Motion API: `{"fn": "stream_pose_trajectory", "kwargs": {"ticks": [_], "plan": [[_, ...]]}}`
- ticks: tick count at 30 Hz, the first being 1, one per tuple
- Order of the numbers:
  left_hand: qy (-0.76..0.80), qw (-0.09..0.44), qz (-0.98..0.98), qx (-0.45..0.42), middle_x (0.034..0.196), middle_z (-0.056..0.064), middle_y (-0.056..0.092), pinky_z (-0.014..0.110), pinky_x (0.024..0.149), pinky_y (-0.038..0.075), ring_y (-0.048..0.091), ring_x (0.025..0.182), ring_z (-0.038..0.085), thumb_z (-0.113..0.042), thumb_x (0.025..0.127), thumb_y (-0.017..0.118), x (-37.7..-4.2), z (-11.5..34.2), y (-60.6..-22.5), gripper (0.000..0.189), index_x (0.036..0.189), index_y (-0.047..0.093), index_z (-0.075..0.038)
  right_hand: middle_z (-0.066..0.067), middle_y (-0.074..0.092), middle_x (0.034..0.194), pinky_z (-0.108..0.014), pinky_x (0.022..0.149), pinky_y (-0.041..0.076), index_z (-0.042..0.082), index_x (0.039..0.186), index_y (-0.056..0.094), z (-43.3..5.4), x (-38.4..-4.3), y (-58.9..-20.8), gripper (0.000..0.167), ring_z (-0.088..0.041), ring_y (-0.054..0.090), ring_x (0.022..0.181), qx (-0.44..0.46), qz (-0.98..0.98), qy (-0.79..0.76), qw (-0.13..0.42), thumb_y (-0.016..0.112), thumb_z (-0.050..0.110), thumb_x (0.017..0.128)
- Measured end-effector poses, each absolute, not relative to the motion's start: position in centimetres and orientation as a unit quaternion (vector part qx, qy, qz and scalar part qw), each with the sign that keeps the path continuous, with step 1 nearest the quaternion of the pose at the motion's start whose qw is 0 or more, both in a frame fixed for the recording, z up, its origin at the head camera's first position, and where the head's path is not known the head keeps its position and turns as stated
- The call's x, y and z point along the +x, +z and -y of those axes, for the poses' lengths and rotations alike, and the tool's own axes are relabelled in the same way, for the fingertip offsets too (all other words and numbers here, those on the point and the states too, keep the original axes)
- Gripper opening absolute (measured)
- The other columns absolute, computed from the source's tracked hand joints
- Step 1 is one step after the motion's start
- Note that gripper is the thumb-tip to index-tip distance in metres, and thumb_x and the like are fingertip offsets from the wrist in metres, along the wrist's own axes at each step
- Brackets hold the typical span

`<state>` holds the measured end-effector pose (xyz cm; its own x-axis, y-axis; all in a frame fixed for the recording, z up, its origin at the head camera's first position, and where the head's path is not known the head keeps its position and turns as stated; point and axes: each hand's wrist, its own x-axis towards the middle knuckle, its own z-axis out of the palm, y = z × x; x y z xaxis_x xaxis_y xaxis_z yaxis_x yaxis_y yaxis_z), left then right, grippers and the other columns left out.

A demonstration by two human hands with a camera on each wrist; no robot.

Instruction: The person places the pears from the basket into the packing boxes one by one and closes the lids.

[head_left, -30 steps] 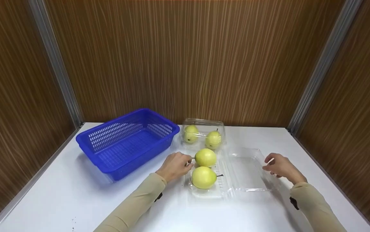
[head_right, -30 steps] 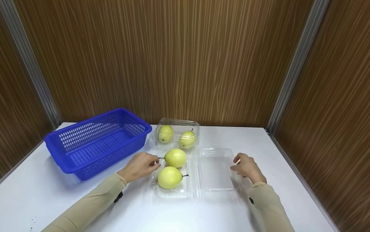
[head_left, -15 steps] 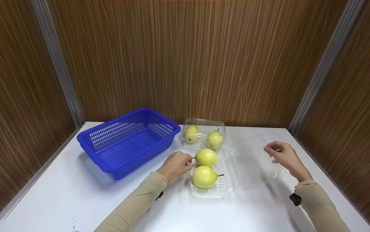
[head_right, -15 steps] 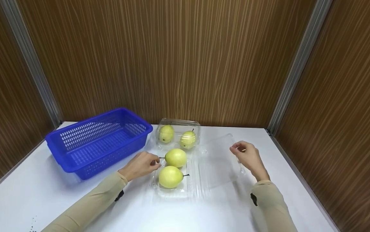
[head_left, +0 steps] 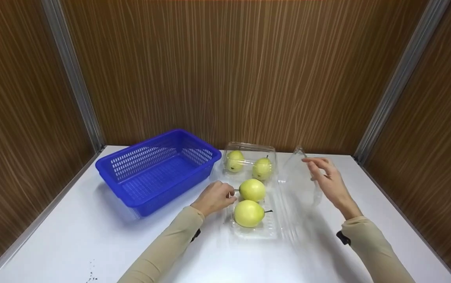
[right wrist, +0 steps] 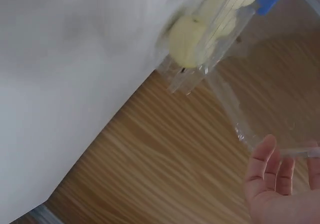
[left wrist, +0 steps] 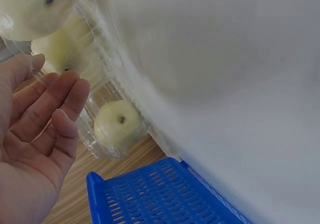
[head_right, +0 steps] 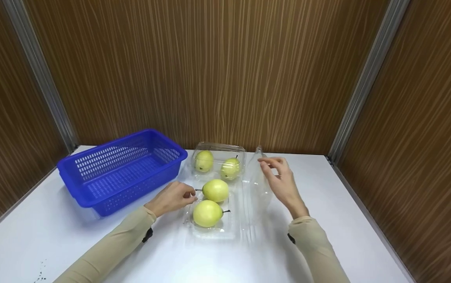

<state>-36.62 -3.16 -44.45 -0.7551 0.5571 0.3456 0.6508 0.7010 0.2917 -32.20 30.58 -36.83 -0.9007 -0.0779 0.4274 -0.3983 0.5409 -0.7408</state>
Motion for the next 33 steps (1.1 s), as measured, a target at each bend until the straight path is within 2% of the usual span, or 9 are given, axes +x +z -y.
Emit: {"fn": "stream_pose_trajectory", "kwargs": {"ticks": [4, 7, 12, 17, 20, 23, 26, 30, 33], "plan": [[-0.213, 0.111, 0.911, -0.336, 0.073, 0.000, 0.071, 0.022, 0.060, 0.047, 0.055, 0.061, 0.008, -0.020, 0.088, 0.067, -36.8, 3.2, -44.4, 0.016, 0.082, 0.076, -0.008, -0.012, 0.043, 0.140, -0.056, 0.104, 0.039, 0.008, 0.133, 0.059, -28.6, -32.3, -36.4, 0.038, -0.026, 0.040, 0.130, 0.170, 0.854, 0.463, 0.165, 0.042, 0.028, 0.106], [-0.221, 0.100, 0.909, -0.338, 0.074, 0.000, 0.071, 0.022, 0.060, 0.046, 0.054, 0.062, 0.007, -0.022, 0.090, 0.066, -36.9, 3.2, -44.3, 0.018, 0.085, 0.076, -0.008, -0.014, 0.038, 0.146, -0.065, 0.108, 0.031, 0.010, 0.135, 0.058, -27.3, -32.4, -36.3, 0.037, -0.034, 0.035, 0.138, 0.190, 0.856, 0.452, 0.165, 0.043, 0.026, 0.105], [-0.246, 0.069, 0.912, -0.321, 0.079, 0.001, 0.072, 0.025, 0.062, 0.048, 0.058, 0.067, 0.009, -0.024, 0.093, 0.064, -36.9, 3.5, -43.8, 0.020, 0.094, 0.077, -0.009, -0.013, 0.035, 0.151, -0.061, 0.102, 0.038, 0.014, 0.135, 0.059, -25.3, -32.8, -36.4, 0.035, -0.036, 0.035, 0.138, 0.219, 0.865, 0.419, 0.169, 0.047, 0.024, 0.104], [-0.286, 0.056, 0.909, -0.298, 0.092, 0.003, 0.074, 0.033, 0.074, 0.053, 0.063, 0.078, 0.014, -0.025, 0.099, 0.055, -37.0, 3.7, -43.3, 0.026, 0.104, 0.074, -0.008, -0.011, 0.037, 0.150, -0.052, 0.094, 0.042, 0.017, 0.132, 0.061, -23.5, -33.0, -36.4, 0.034, -0.033, 0.040, 0.134, 0.236, 0.879, 0.376, 0.174, 0.050, 0.028, 0.102], [-0.315, 0.057, 0.906, -0.278, 0.092, 0.001, 0.072, 0.033, 0.075, 0.052, 0.060, 0.078, 0.012, -0.027, 0.101, 0.052, -37.1, 3.9, -42.9, 0.029, 0.104, 0.073, -0.007, -0.010, 0.035, 0.151, -0.058, 0.099, 0.041, 0.018, 0.130, 0.063, -22.5, -33.0, -36.4, 0.035, -0.035, 0.037, 0.137, 0.246, 0.890, 0.351, 0.159, 0.047, 0.034, 0.103], [-0.337, 0.070, 0.902, -0.262, 0.078, -0.001, 0.063, 0.030, 0.066, 0.047, 0.052, 0.069, 0.010, -0.029, 0.102, 0.050, -37.3, 4.1, -42.5, 0.031, 0.097, 0.071, -0.005, -0.009, 0.034, 0.153, -0.065, 0.105, 0.035, 0.020, 0.127, 0.065, -21.4, -33.1, -36.5, 0.037, -0.036, 0.031, 0.141, 0.261, 0.897, 0.328, 0.143, 0.044, 0.039, 0.103], [-0.345, 0.093, 0.901, -0.246, 0.071, -0.001, 0.055, 0.029, 0.061, 0.042, 0.048, 0.065, 0.012, -0.025, 0.102, 0.049, -37.4, 4.4, -42.2, 0.029, 0.096, 0.070, -0.005, -0.009, 0.034, 0.154, -0.065, 0.109, 0.030, 0.022, 0.123, 0.067, -20.4, -33.3, -36.8, 0.037, -0.035, 0.029, 0.143, 0.280, 0.901, 0.305, 0.130, 0.043, 0.042, 0.103], [-0.345, 0.110, 0.905, -0.222, 0.081, 0.001, 0.067, 0.031, 0.067, 0.049, 0.058, 0.073, 0.013, -0.017, 0.099, 0.052, -37.7, 4.8, -42.2, 0.022, 0.101, 0.072, -0.008, -0.007, 0.035, 0.153, -0.058, 0.112, 0.031, 0.022, 0.122, 0.068, -19.1, -33.6, -37.3, 0.040, -0.030, 0.031, 0.143, 0.304, 0.911, 0.250, 0.125, 0.041, 0.046, 0.103], [-0.350, 0.103, 0.906, -0.212, 0.087, 0.004, 0.071, 0.034, 0.070, 0.053, 0.062, 0.078, 0.015, -0.013, 0.098, 0.054, -37.9, 5.1, -42.4, 0.020, 0.101, 0.073, -0.007, -0.005, 0.038, 0.152, -0.054, 0.113, 0.031, 0.023, 0.123, 0.068, -18.2, -33.7, -37.8, 0.043, -0.028, 0.034, 0.142, 0.313, 0.920, 0.203, 0.122, 0.040, 0.048, 0.102]]}}
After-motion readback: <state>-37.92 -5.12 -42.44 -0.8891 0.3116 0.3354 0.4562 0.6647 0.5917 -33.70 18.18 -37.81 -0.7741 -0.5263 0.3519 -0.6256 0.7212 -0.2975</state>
